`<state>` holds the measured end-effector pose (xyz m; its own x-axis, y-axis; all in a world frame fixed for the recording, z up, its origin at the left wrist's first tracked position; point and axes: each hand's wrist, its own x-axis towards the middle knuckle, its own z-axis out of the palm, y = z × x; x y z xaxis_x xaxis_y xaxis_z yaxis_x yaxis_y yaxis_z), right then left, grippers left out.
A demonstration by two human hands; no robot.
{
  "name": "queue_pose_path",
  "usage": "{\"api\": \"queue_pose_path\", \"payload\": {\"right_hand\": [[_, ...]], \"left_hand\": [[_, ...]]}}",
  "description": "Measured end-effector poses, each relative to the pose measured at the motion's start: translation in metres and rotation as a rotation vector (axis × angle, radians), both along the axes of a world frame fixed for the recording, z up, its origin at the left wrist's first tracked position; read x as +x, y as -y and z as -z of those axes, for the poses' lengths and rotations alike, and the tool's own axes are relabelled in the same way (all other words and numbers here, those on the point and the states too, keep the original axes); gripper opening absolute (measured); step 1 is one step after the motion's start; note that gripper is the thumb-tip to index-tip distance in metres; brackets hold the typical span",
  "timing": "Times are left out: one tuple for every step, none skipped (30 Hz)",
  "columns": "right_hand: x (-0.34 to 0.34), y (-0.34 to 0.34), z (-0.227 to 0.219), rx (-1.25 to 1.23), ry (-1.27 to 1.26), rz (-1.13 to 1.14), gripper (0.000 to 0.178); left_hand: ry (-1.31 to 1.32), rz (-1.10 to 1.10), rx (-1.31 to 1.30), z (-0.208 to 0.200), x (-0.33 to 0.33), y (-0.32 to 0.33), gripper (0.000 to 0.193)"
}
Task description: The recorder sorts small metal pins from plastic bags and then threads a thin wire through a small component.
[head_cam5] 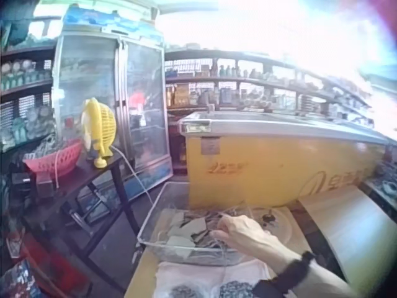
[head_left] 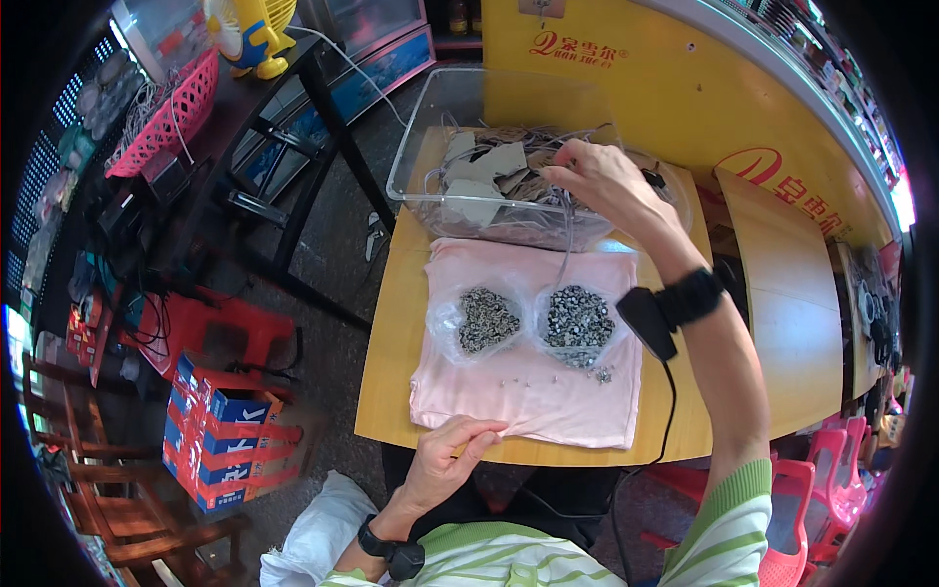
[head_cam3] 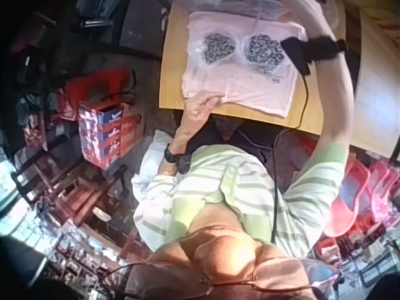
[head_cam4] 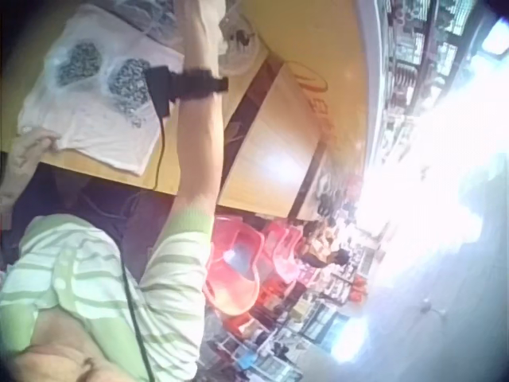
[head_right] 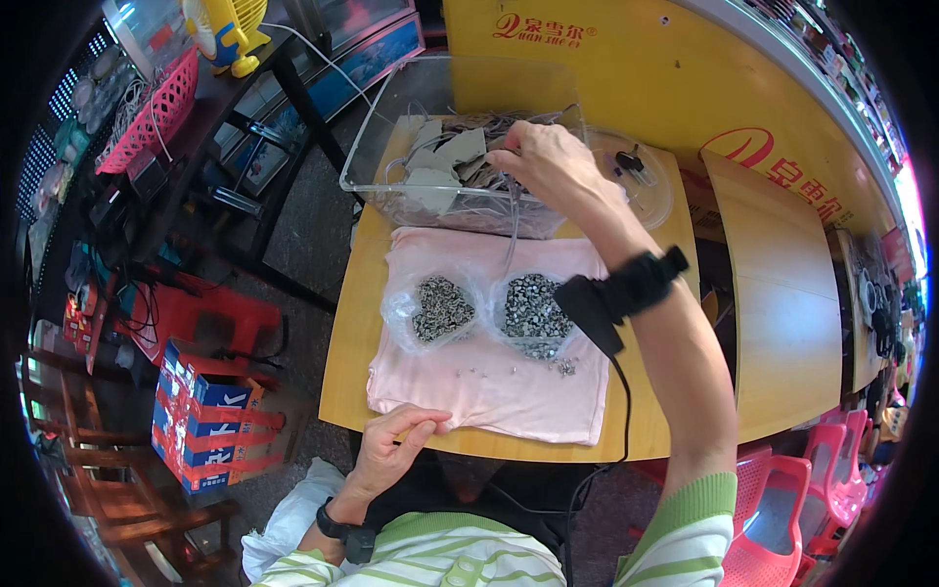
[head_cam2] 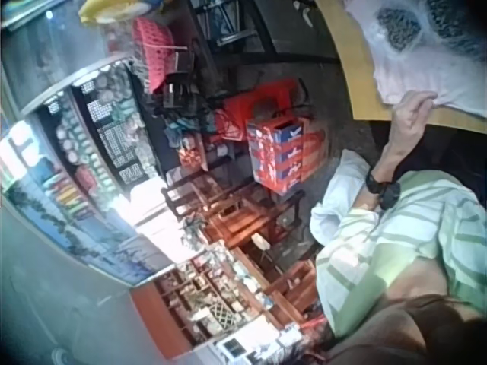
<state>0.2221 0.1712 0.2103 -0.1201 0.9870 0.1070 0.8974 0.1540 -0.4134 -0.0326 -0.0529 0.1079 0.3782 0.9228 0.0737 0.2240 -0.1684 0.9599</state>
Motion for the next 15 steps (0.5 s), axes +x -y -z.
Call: {"api": "queue_pose_path", "payload": {"right_hand": [[-0.003,-0.010,0.011,-0.002,0.003,-0.009,0.033],[-0.006,-0.019,0.021,-0.043,0.018,0.016,0.038],[-0.012,-0.024,0.026,-0.087,0.031,0.038,0.042],[-0.013,-0.026,0.022,-0.299,-0.201,0.049,0.048],[-0.009,-0.030,0.023,-0.298,-0.197,0.045,0.048],[-0.004,-0.032,0.024,-0.324,-0.292,0.042,0.045],[0.003,-0.031,0.024,-0.347,-0.385,0.042,0.043],[0.013,-0.030,0.021,-0.263,-0.379,0.083,0.039],[0.020,-0.020,0.013,-0.261,-0.375,0.095,0.039],[0.021,-0.008,0.007,-0.092,-0.500,0.123,0.036],[0.022,0.006,-0.001,0.083,-0.621,0.154,0.032],[0.023,0.024,-0.010,0.103,-0.686,0.119,0.030],[0.020,0.042,-0.016,0.114,-0.756,0.078,0.028],[0.016,0.072,-0.030,0.002,-0.791,0.023,0.028],[0.011,0.104,-0.040,-0.122,-0.825,-0.029,0.028]], "left_hand": [[0.038,0.003,-0.075,0.002,0.001,0.003,0.016],[0.077,0.009,-0.147,0.003,0.003,0.005,0.017],[0.080,-0.001,-0.150,0.004,0.004,0.008,0.017],[0.093,0.004,-0.197,0.004,0.006,0.010,0.018],[0.106,0.013,-0.241,0.004,0.008,0.010,0.019],[0.123,0.036,-0.259,0.003,0.010,0.012,0.019],[0.125,0.038,-0.260,0.002,0.012,0.012,0.019],[0.147,0.054,-0.273,0.000,0.015,0.012,0.019],[0.169,0.073,-0.289,-0.001,0.018,0.013,0.019],[0.169,0.067,-0.288,-0.002,0.018,0.014,0.019],[0.199,0.093,-0.306,-0.003,0.018,0.014,0.019],[0.233,0.123,-0.325,-0.004,0.017,0.016,0.020],[0.235,0.118,-0.328,-0.002,0.014,0.017,0.020],[0.344,0.108,-0.371,-0.002,0.013,0.018,0.021],[0.453,0.093,-0.424,-0.001,0.013,0.022,0.022]]}}
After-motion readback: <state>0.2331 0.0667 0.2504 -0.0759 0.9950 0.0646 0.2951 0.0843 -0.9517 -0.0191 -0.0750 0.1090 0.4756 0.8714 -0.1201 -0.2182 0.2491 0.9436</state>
